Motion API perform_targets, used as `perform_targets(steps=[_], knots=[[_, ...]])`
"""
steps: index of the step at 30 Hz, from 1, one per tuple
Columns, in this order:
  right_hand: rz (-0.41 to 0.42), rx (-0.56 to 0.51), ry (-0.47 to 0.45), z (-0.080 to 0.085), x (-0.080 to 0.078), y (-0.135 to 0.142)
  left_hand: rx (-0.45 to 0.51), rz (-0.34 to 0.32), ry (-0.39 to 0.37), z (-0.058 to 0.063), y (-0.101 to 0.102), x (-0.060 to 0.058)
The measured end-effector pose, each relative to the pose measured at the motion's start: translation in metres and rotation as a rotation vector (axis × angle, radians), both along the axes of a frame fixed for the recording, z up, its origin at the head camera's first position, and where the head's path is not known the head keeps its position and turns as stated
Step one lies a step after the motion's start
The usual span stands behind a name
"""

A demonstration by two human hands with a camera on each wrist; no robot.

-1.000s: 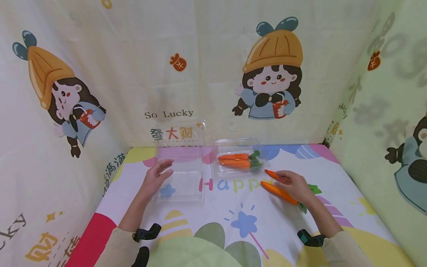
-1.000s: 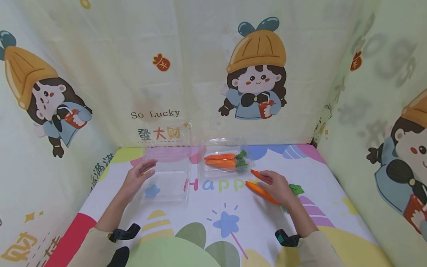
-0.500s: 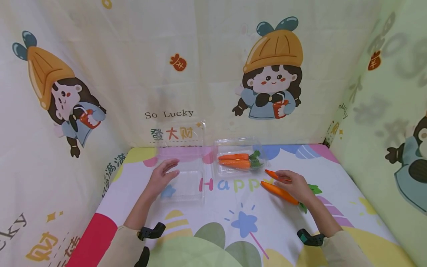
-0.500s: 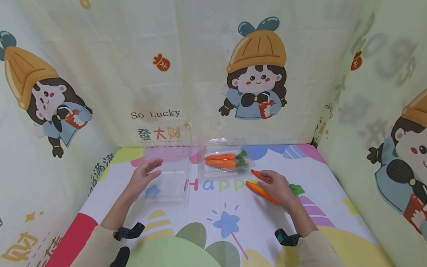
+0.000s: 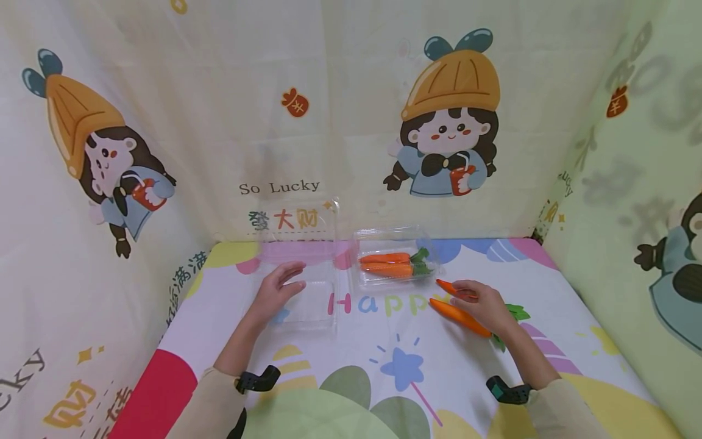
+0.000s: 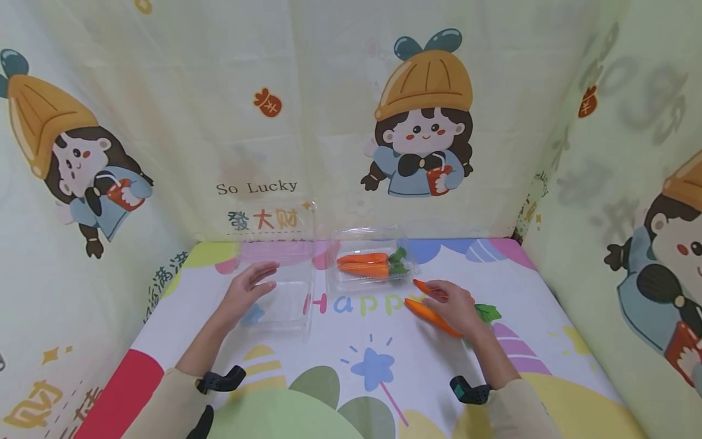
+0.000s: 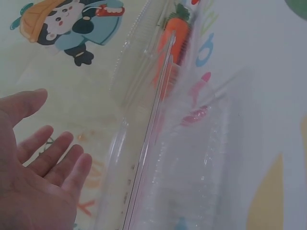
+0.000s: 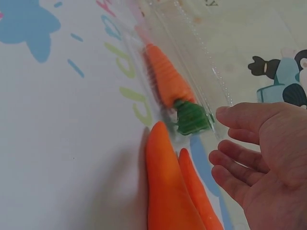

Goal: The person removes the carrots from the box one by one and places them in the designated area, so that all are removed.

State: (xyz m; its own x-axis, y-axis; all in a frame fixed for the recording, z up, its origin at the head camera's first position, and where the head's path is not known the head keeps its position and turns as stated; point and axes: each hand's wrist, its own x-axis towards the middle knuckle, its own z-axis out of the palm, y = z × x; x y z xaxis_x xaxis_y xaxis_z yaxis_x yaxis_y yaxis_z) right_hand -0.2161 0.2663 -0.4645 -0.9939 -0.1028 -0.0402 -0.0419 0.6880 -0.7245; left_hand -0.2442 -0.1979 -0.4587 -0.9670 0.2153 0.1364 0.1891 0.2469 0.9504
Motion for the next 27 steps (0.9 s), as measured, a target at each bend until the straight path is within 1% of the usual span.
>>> perform_targets(steps=[4, 11, 16, 21, 23, 26, 27], knots=[[-0.008, 0.002, -0.003, -0.001, 0.0, -0.001, 0.0, -0.012, -0.002, 0.001, 0.005, -0.001], [-0.021, -0.022, -0.017, -0.001, -0.002, -0.003, 0.0, -0.023, -0.039, -0.003, 0.011, -0.004], [-0.028, -0.006, -0.013, -0.002, -0.002, -0.003, -0.029, -0.013, -0.034, -0.003, 0.016, -0.005], [-0.03, -0.012, -0.013, -0.002, -0.002, -0.003, -0.026, -0.027, -0.038, -0.003, 0.021, -0.006], [-0.032, -0.012, -0.01, -0.002, -0.003, -0.003, -0.029, -0.036, -0.049, -0.002, 0.024, -0.006], [-0.032, 0.005, 0.002, -0.003, -0.004, -0.003, -0.018, -0.056, -0.054, 0.008, 0.028, 0.0], [-0.033, 0.013, 0.006, -0.004, -0.004, -0.003, -0.016, -0.061, -0.046, 0.008, 0.029, 0.0]])
